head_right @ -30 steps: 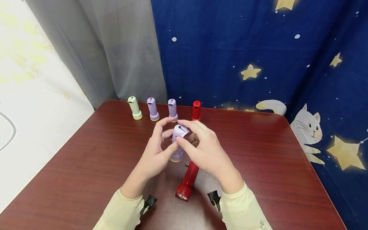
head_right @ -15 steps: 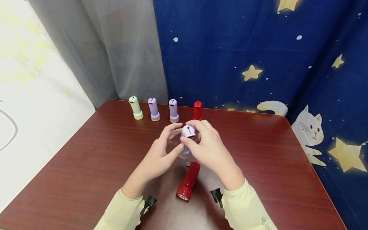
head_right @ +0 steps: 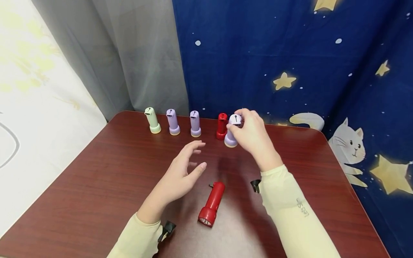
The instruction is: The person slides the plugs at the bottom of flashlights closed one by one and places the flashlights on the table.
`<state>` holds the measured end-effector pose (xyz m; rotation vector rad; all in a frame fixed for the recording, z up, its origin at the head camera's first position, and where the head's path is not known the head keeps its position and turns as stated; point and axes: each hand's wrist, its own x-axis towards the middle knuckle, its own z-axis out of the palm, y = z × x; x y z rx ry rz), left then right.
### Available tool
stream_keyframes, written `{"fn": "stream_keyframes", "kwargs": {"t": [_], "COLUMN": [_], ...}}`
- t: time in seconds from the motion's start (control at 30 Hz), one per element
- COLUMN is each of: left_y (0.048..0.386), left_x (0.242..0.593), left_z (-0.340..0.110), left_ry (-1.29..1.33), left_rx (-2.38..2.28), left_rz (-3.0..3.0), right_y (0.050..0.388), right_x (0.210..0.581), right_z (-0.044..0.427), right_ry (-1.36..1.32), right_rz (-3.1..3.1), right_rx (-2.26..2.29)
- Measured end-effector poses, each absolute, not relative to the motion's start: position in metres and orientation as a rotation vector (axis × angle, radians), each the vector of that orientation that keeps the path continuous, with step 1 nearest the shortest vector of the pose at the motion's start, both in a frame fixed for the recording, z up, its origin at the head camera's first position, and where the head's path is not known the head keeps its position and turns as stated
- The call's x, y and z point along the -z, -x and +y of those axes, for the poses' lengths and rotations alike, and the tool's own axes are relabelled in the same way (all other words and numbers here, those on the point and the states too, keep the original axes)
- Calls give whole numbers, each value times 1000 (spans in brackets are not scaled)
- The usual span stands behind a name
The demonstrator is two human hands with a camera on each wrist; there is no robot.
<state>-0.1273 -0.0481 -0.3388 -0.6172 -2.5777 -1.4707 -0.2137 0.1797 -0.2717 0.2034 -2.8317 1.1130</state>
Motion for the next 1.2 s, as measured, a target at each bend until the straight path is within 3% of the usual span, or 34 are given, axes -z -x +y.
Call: {"fn": "stream_keyframes", "kwargs": {"t": [0.57, 1.2], "left_y": [127, 127], "left_x": [344, 345], "left_z": [-50, -50], "left_ry": [543, 512], "left_rx": [1455, 1399], "left_rz": [-2612, -2668], "right_y": [279, 309], "right_x": [293, 328], "right_z": [189, 209], "right_ry": [-124, -19], "right_rz": [-2886, -2948], "right_rx": [-1063, -986]}}
